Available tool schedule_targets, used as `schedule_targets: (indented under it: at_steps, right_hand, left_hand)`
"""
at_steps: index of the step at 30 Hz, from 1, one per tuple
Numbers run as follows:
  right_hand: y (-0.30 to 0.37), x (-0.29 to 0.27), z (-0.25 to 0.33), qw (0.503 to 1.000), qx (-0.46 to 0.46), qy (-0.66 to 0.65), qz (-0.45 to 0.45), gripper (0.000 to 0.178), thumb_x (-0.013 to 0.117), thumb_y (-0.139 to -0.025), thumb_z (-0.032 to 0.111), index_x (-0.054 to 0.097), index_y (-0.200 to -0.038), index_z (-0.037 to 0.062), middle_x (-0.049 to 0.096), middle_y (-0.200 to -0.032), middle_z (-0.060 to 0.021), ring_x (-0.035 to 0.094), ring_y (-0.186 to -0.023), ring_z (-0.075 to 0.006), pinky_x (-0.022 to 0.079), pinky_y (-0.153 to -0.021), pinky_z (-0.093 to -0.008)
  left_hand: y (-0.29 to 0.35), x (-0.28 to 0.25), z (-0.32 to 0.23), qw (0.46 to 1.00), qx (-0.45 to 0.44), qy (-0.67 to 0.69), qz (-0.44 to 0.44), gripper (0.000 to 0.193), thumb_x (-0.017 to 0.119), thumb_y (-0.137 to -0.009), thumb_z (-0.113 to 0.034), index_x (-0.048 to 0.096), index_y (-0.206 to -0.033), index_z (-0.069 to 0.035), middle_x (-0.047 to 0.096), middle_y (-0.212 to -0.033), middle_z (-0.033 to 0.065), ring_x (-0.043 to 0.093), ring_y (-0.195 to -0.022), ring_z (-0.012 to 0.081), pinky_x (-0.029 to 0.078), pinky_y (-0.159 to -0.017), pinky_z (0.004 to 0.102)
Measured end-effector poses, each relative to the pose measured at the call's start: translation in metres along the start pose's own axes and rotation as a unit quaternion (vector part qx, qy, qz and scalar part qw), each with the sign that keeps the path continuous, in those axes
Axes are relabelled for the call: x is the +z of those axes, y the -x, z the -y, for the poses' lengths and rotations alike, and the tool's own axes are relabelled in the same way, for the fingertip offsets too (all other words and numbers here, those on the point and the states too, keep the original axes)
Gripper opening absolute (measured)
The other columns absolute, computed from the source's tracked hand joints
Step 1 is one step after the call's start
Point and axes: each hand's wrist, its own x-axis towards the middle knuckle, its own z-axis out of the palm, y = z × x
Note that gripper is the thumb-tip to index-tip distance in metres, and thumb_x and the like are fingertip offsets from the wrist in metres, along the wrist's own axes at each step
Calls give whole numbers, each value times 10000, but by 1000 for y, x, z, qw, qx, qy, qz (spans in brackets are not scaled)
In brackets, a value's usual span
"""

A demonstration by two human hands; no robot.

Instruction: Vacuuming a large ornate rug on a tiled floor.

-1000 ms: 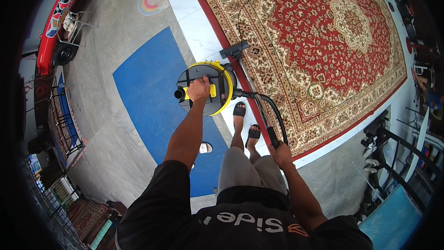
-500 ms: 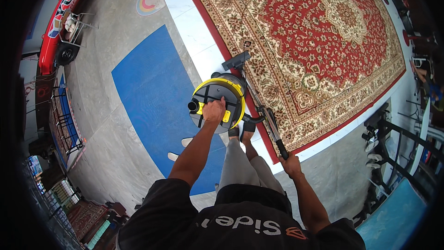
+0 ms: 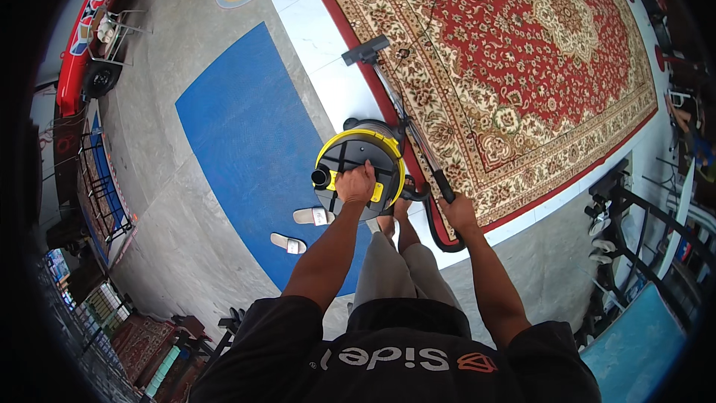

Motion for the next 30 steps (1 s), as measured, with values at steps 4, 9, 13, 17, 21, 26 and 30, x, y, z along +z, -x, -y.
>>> schedule_targets:
  at_steps: [4, 9, 13, 17, 21, 26, 30]
  right_hand:
    - [134, 11, -104, 997, 70, 15, 27, 439, 709, -848, 374, 680, -979, -45, 701, -861, -273, 699, -896, -429, 540, -792, -491]
    - [86, 35, -34, 999, 47, -24, -7, 470, 693, -862, 415, 666, -1001, -33, 686, -857, -298, 678, -890, -468, 528, -810, -529]
    - [-41, 23, 66, 998, 5, -24, -62, 532, 691, -856, 445, 680, -931, -82, 672, -811, -328, 688, -873, -469, 547, -799, -501]
    - [-37, 13, 69, 998, 35, -4, -43, 578, 676, -862, 483, 674, -988, -81, 681, -886, -323, 680, -921, -465, 548, -823, -495]
    - [95, 44, -62, 994, 102, -33, -16, 496, 709, -842, 405, 682, -1051, -44, 697, -903, -299, 686, -920, -450, 544, -841, -498]
    - [134, 54, -69, 990, 129, -54, -22, 452, 695, -851, 368, 691, -1079, -23, 702, -910, -286, 688, -922, -444, 539, -833, -493]
    - [-17, 19, 43, 995, 62, -77, -32, 518, 683, -851, 458, 697, -968, -46, 683, -863, -320, 690, -899, -453, 540, -808, -498]
  left_hand:
    - [0, -2, -4, 999, -22, -7, 30, 471, 516, -952, -408, 733, -653, -116, 681, -635, 165, 667, -572, 363, 524, -700, 467]
    - [1, -2, -4, 999, -15, -10, 40, 479, 505, -953, -407, 732, -659, -104, 685, -649, 177, 666, -575, 378, 517, -741, 471]
    - [-5, 4, -9, 999, -15, -22, 35, 489, 496, -955, -402, 723, -635, -109, 678, -629, 178, 666, -562, 373, 528, -727, 467]
    - [-5, 4, -2, 998, -10, -37, 43, 498, 480, -965, -409, 734, -658, -111, 682, -643, 184, 676, -592, 381, 527, -728, 471]
    - [-6, -3, 0, 997, -30, -36, 55, 505, 467, -971, -411, 740, -673, -108, 690, -666, 189, 686, -618, 384, 518, -743, 475]
    - [-3, -5, -4, 996, -34, -42, 64, 506, 463, -971, -410, 736, -672, -104, 692, -672, 189, 685, -616, 385, 511, -759, 473]
    - [-5, -4, -6, 997, -26, -48, 46, 497, 472, -966, -400, 731, -665, -101, 689, -663, 184, 685, -615, 382, 513, -741, 472]
